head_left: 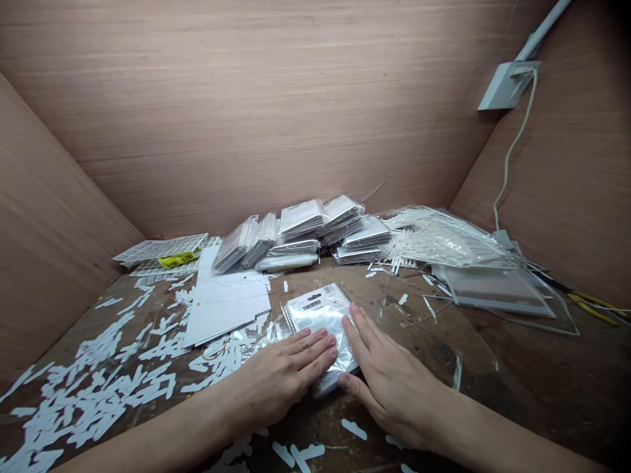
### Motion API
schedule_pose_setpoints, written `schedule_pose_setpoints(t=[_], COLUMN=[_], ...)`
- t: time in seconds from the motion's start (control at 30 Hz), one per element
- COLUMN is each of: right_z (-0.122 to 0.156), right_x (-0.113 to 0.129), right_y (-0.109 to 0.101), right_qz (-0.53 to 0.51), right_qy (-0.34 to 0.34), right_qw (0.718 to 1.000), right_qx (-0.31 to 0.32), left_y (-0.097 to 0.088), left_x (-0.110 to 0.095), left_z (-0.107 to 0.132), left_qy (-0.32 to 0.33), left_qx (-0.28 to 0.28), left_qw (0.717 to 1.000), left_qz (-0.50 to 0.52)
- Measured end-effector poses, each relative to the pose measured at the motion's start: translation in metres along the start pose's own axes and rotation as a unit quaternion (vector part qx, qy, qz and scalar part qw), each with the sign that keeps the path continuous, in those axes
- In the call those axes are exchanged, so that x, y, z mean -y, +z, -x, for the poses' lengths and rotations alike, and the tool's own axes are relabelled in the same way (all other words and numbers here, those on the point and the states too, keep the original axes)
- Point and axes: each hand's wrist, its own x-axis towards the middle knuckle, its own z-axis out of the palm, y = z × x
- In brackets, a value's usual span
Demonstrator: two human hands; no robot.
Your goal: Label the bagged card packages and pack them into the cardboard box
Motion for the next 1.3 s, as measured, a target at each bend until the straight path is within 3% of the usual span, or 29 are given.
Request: schedule_pose_setpoints(t=[0.1,0.27,0.53,0.67,0.8,0.93,1.0,1.07,1.13,1.23,1.3], right_z=[-0.003,-0.007,-0.015,-0.018,-0.019,-0.03,-0.037,-0.041,-0.042,-0.041,-0.042], right_x=[-0.009,-0.027,-0.025,-0.018,-0.014,-0.02,-0.021,-0.021,-0.02,-0.02,-0.022], right_y=[0.007,0.0,-0.023,-0.028,-0.005,0.013,0.017,0.018,0.016,0.011,0.008], right_qz=[-0.066,-0.13,-0.102,-0.056,0.0,0.027,0.038,0.047,0.059,0.062,0.047], right_qy=[0.034,0.036,0.043,-0.001,-0.02,-0.015,0.007,0.032,0.03,-0.004,-0.013], right_qw=[0.996,0.988,0.982,0.995,0.997,0.999,0.999,0.998,0.997,0.996,0.996], right_qx=[0.051,0.077,0.152,0.083,0.075,0.036,0.016,0.0,-0.025,-0.071,-0.081], left_y=[0.012,0.029,0.023,0.024,0.02,0.002,-0.014,-0.036,-0.061,-0.095,-0.107], left_x=[0.002,0.006,0.001,0.001,-0.004,-0.006,0.005,0.03,0.066,0.129,0.164], left_z=[0.005,0.009,0.009,0.011,0.013,0.013,0.018,0.03,0.053,0.097,0.122], left_qy=[0.008,-0.007,-0.039,-0.053,-0.07,-0.076,-0.133,-0.263,-0.437,-0.613,-0.693], left_qx=[-0.026,-0.058,-0.051,-0.051,-0.026,-0.005,-0.034,-0.084,-0.137,-0.171,-0.167], left_qw=[1.0,0.998,0.998,0.997,0.997,0.995,0.987,0.959,0.889,0.77,0.699], left_qz=[-0.009,0.001,0.023,0.015,0.012,0.071,0.083,0.067,0.021,-0.038,-0.053])
